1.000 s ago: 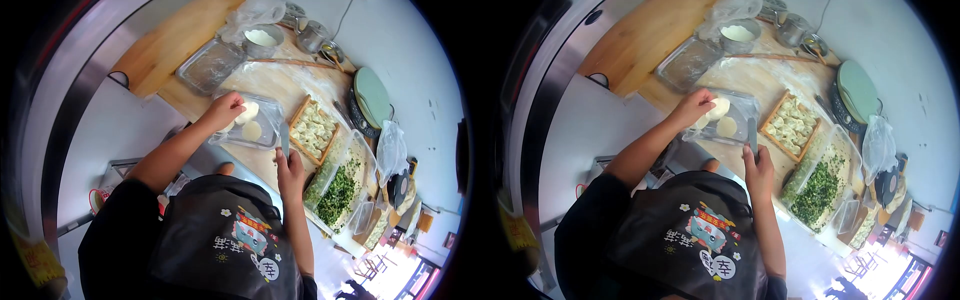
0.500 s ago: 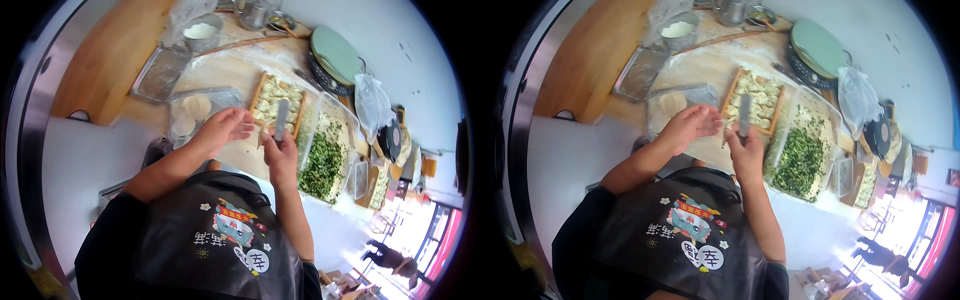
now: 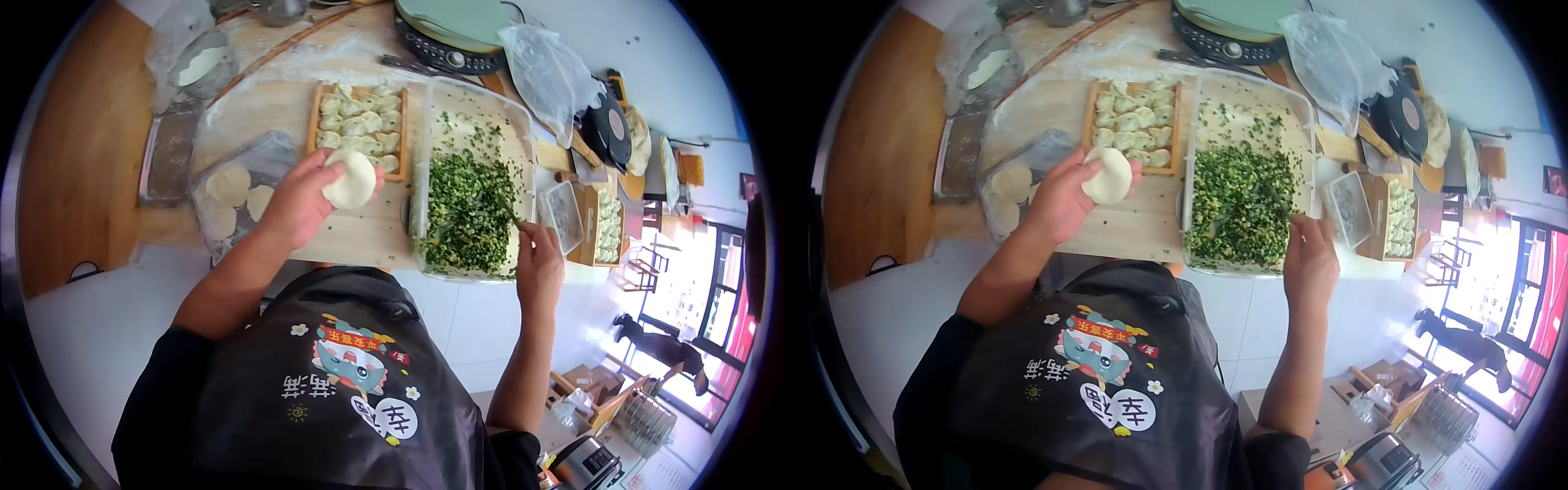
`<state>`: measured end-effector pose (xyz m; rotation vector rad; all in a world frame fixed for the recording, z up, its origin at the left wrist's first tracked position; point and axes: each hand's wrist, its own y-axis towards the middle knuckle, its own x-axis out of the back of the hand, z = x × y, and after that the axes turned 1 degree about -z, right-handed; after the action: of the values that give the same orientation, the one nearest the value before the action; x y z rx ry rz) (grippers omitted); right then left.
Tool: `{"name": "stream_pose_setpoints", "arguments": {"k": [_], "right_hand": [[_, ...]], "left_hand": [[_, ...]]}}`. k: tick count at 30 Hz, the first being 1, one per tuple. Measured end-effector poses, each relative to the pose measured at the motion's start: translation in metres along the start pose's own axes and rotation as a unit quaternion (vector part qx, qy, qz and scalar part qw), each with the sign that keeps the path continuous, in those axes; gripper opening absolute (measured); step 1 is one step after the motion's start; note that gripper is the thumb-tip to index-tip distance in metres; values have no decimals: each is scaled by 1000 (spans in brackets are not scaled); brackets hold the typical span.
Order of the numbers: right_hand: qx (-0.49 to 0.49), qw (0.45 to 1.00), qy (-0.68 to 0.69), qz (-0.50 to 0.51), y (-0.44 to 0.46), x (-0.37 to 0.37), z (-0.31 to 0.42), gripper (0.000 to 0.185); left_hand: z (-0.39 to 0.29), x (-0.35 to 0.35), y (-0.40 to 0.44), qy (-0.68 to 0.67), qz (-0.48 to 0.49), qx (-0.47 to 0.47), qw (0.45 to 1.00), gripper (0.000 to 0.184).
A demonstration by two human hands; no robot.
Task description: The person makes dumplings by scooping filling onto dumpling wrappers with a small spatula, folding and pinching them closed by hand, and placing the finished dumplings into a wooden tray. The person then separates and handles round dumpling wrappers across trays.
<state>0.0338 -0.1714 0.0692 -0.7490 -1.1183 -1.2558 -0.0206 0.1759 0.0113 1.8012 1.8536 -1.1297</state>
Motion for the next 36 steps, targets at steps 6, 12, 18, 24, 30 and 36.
{"name": "stream_pose_setpoints", "arguments": {"k": [6, 12, 18, 24, 30, 36], "right_hand": [[60, 975, -196, 84, 23, -49, -37, 5], [110, 970, -110, 187, 20, -33, -28, 10], [97, 974, -62, 194, 28, -44, -30, 10], [175, 950, -74, 249, 14, -74, -20, 12], [216, 932, -21, 292, 11, -72, -19, 10], [261, 887, 151, 350, 19, -90, -39, 13]], "left_hand": [[10, -15, 20, -33, -6, 22, 999, 43], [24, -17, 33, -50, 1, 33, 998, 43], [28, -22, 37, -95, 14, 56, 994, 41], [40, -26, 33, -62, 12, 20, 998, 42], [44, -23, 22, -57, -2, 28, 998, 42], [44, -26, 15, -81, -35, 41, 995, 42]]}}
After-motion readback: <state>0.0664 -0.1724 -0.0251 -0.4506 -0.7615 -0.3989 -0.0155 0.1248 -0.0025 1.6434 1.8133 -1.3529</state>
